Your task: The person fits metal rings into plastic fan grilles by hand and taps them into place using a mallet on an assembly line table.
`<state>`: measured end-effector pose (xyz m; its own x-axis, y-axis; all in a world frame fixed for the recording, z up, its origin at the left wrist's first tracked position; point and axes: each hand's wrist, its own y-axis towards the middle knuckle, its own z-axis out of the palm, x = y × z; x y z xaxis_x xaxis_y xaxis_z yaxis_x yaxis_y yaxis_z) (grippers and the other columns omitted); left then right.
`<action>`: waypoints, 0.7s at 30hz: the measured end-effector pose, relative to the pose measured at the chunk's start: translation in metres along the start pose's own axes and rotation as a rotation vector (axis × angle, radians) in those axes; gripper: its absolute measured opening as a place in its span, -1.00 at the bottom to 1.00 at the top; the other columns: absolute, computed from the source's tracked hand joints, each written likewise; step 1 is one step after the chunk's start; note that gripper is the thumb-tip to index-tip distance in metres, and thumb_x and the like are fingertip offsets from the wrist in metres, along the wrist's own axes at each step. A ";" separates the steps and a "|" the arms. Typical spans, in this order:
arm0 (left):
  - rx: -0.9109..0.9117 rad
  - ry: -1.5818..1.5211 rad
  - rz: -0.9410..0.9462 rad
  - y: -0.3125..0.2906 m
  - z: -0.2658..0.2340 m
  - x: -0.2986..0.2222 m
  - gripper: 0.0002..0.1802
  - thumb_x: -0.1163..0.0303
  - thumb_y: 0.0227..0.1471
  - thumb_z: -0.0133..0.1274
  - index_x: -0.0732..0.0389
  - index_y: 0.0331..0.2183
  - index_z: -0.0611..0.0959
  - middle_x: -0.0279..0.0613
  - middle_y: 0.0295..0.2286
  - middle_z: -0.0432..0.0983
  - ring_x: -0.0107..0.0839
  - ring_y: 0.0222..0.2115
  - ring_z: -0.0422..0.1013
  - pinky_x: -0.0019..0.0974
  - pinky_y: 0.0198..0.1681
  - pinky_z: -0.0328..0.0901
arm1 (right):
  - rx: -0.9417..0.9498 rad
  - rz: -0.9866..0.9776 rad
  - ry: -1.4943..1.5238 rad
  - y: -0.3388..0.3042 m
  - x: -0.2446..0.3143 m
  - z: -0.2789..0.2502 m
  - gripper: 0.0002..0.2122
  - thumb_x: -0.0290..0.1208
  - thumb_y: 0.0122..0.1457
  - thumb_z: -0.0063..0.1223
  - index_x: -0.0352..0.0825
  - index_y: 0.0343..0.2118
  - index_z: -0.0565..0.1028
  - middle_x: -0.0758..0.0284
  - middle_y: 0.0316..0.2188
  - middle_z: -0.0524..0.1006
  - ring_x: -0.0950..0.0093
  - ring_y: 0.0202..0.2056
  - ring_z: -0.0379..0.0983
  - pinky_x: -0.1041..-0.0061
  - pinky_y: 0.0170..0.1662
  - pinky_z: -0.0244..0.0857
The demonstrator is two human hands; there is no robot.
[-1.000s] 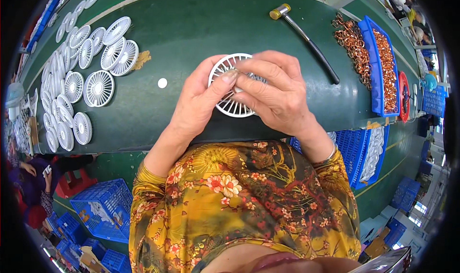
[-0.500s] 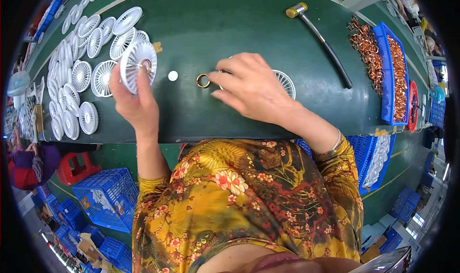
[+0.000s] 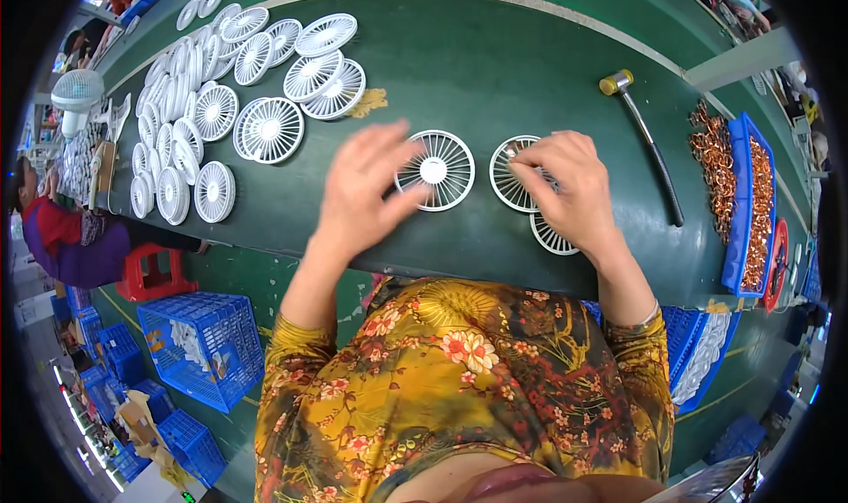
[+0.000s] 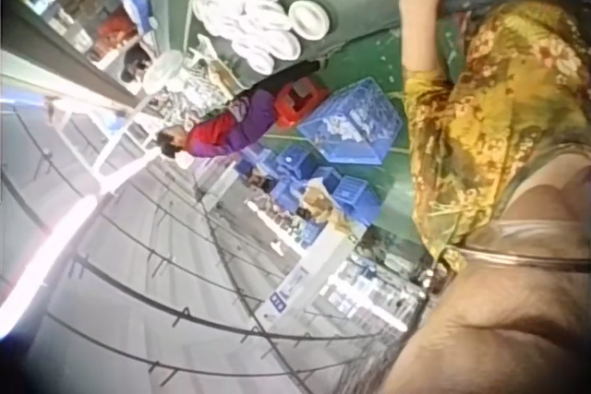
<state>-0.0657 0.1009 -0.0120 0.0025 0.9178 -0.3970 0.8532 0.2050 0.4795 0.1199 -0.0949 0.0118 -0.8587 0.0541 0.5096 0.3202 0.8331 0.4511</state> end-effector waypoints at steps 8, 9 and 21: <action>0.075 0.613 -0.784 0.060 -0.030 0.084 -0.15 -0.26 0.01 -0.09 0.33 0.03 0.37 0.17 -0.33 0.56 0.05 -0.18 0.45 0.09 0.04 0.14 | -0.137 -0.019 -0.032 -0.016 0.004 -0.004 -0.91 -0.47 -0.07 0.25 -0.25 -0.49 0.54 0.37 -0.51 0.52 0.38 -0.41 0.42 0.40 -0.21 0.25; 0.156 0.606 -0.794 0.060 -0.027 0.093 -0.09 -0.29 -0.03 -0.06 0.30 0.08 0.32 0.17 -0.28 0.55 0.03 -0.14 0.44 0.16 0.08 0.06 | -0.134 -0.019 -0.031 -0.016 0.004 -0.004 -0.90 -0.47 -0.08 0.25 -0.25 -0.49 0.54 0.38 -0.50 0.53 0.38 -0.41 0.42 0.40 -0.20 0.25; -0.404 0.217 -0.546 0.024 -0.023 0.039 -0.71 0.38 -0.04 0.20 0.35 -0.27 0.59 -0.24 -0.48 0.43 -0.50 -0.48 0.31 -0.41 -0.34 0.25 | -0.324 -0.114 0.008 -0.024 0.005 -0.013 -0.84 -0.49 -0.14 0.31 -0.26 -0.47 0.54 0.41 -0.50 0.52 0.43 -0.41 0.44 0.30 -0.15 0.31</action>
<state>-0.0569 0.1495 0.0021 -0.5099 0.6864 -0.5185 0.4428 0.7262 0.5259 0.1130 -0.1216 0.0132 -0.8936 -0.0351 0.4474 0.3336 0.6150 0.7145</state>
